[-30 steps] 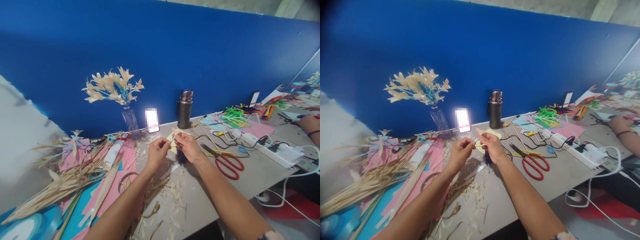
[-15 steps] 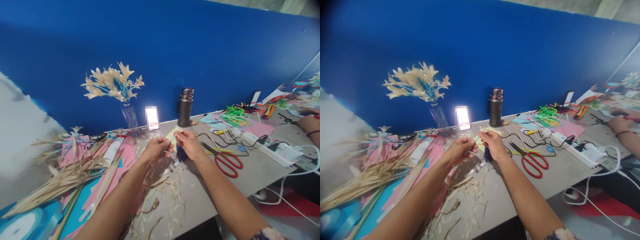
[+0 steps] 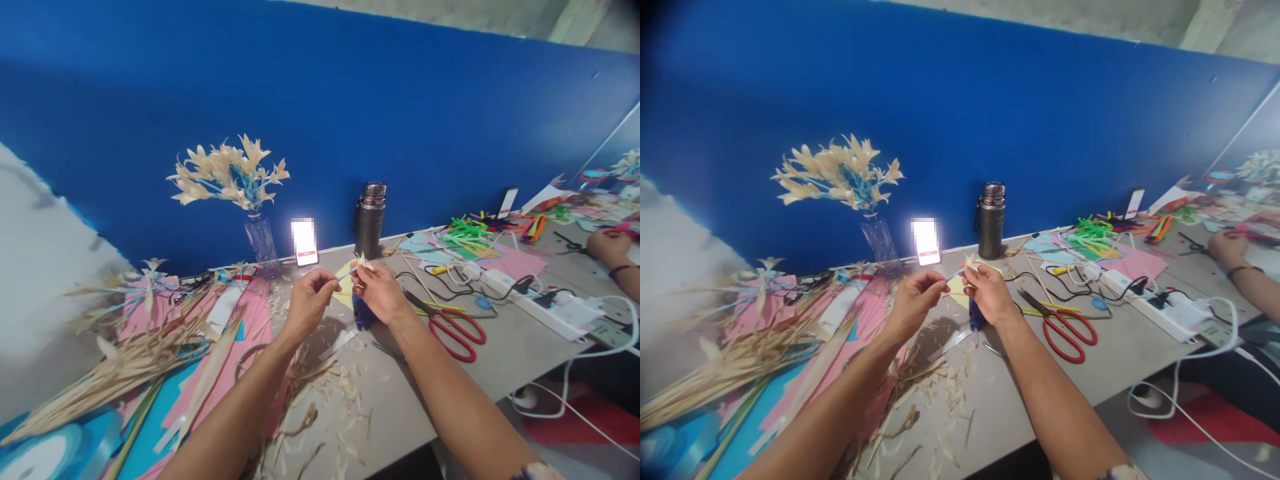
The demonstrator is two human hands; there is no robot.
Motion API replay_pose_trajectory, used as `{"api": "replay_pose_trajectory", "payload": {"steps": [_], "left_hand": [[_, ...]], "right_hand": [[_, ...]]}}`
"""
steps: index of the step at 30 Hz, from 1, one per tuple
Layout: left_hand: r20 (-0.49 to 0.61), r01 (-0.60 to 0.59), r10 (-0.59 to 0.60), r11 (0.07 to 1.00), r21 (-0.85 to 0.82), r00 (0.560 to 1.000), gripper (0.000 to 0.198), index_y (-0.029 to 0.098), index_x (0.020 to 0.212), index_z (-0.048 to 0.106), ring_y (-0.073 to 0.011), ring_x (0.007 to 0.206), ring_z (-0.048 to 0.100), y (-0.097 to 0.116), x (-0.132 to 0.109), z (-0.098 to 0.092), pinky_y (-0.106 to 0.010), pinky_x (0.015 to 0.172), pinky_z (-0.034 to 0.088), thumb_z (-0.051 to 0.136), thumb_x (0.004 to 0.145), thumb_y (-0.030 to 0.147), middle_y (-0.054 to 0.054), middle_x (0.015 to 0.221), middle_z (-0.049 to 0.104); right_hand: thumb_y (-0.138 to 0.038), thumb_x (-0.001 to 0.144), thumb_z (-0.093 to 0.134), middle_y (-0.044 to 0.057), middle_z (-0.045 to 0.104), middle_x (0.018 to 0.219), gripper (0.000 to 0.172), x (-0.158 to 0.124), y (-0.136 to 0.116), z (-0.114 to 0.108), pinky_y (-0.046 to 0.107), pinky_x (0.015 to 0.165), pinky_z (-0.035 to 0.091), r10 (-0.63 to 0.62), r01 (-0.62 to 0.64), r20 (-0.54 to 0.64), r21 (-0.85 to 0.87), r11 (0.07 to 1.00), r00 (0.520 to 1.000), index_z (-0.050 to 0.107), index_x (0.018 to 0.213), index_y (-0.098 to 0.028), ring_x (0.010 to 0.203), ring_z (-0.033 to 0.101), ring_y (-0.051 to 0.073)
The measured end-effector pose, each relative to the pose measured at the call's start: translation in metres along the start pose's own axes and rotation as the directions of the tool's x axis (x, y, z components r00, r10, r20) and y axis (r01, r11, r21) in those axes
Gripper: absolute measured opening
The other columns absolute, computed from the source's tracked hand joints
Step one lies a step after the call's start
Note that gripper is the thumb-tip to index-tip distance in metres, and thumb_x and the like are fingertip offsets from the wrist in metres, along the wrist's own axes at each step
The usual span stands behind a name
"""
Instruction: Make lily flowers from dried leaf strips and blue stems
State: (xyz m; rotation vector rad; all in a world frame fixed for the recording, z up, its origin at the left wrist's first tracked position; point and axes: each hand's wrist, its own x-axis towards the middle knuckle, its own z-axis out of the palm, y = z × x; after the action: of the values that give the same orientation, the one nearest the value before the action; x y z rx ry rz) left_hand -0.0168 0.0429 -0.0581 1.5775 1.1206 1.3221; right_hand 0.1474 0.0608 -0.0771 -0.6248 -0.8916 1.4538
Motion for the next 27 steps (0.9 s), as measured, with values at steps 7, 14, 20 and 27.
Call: {"api": "replay_pose_trajectory", "payload": {"steps": [7, 14, 20, 27], "left_hand": [[0.047, -0.426, 0.463, 0.764, 0.484, 0.885, 0.02, 0.02, 0.084, 0.067, -0.0189, 0.079, 0.061, -0.011, -0.003, -0.005, -0.029, 0.076, 0.044, 0.05, 0.094, 0.019, -0.006, 0.083, 0.068], [0.15, -0.468, 0.518, 0.565, 0.679, 0.842, 0.029, 0.02, 0.093, 0.067, -0.02, 0.086, 0.058, -0.025, -0.002, -0.008, -0.029, 0.078, 0.044, 0.039, 0.1, 0.018, -0.009, 0.093, 0.066], [0.166, -0.469, 0.51, 0.551, 0.69, 0.844, 0.029, 0.021, 0.094, 0.067, -0.02, 0.086, 0.056, -0.034, 0.001, -0.008, -0.03, 0.078, 0.044, 0.039, 0.1, 0.019, -0.007, 0.092, 0.065], [0.219, -0.494, 0.525, 0.469, 0.732, 0.823, 0.028, 0.02, 0.097, 0.067, -0.0211, 0.086, 0.056, -0.041, -0.003, -0.006, -0.031, 0.076, 0.043, 0.039, 0.099, 0.016, -0.008, 0.094, 0.066]], "right_hand": [[-0.044, 0.059, 0.091, 0.0, 0.064, 0.076, 0.04, -0.001, -0.003, 0.003, 0.021, 0.051, 0.036, 0.021, -0.024, -0.041, -0.073, 0.997, 0.999, 0.077, 0.087, -0.019, 0.063, 0.049, 0.009], [-0.031, 0.078, 0.07, 0.001, 0.068, 0.066, 0.013, -0.026, -0.033, -0.028, 0.028, 0.059, 0.035, -0.115, 0.044, 0.009, -0.953, 0.301, 0.993, 0.073, 0.07, -0.021, 0.061, 0.055, 0.016], [-0.026, 0.096, 0.049, 0.01, 0.073, 0.09, 0.025, -0.049, -0.043, -0.058, 0.031, 0.075, 0.039, -0.003, 0.127, 0.134, -0.949, -0.287, 0.991, 0.072, 0.088, -0.019, 0.088, 0.063, 0.024], [-0.024, 0.085, 0.067, 0.017, 0.063, 0.123, 0.041, -0.046, -0.011, -0.06, 0.038, 0.096, 0.039, 0.155, 0.292, 0.252, -0.884, -0.365, 0.955, 0.064, 0.124, -0.016, 0.114, 0.056, 0.031]]}}
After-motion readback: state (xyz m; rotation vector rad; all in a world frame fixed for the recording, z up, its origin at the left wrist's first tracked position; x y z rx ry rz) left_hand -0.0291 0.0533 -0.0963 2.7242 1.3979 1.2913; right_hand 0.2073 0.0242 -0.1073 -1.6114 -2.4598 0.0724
